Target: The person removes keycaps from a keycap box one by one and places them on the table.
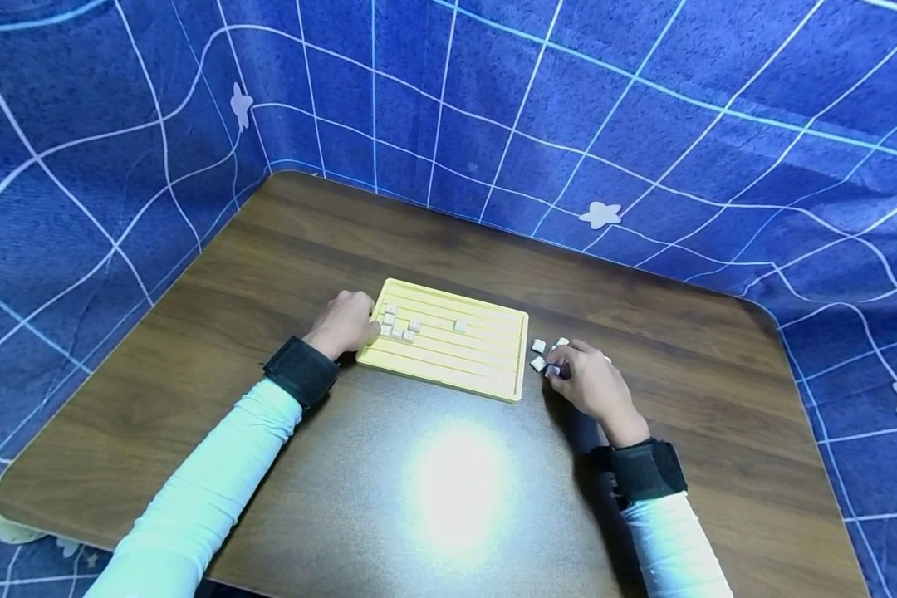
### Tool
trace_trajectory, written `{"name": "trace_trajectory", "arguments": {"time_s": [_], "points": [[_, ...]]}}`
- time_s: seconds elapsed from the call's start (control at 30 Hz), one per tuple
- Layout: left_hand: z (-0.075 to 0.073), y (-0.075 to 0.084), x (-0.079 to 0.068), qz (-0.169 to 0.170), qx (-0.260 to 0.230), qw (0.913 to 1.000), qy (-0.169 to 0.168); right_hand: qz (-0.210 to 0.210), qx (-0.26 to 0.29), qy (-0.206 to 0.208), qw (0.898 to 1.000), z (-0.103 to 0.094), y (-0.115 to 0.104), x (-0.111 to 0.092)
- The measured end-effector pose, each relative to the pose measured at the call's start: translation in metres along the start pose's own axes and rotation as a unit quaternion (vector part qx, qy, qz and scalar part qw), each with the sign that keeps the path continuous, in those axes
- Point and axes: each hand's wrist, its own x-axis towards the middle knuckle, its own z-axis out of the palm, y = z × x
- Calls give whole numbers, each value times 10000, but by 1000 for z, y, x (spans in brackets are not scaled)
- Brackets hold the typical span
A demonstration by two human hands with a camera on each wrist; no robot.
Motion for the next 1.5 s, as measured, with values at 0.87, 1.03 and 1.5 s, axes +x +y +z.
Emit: {"name": "trace_trajectory", "arguments": {"time_s": [0.87, 1.03, 1.5], "points": [[0, -2, 0, -31, -27, 10000, -52, -371, 261, -321, 9985, 12, -50, 68], [0, -2, 0, 5, 3, 10000, -3, -492, 327, -299, 9978, 16, -64, 80], [-1, -2, -3, 162, -24, 9998, 103, -774, 270, -284, 9962, 28, -89, 98]]}}
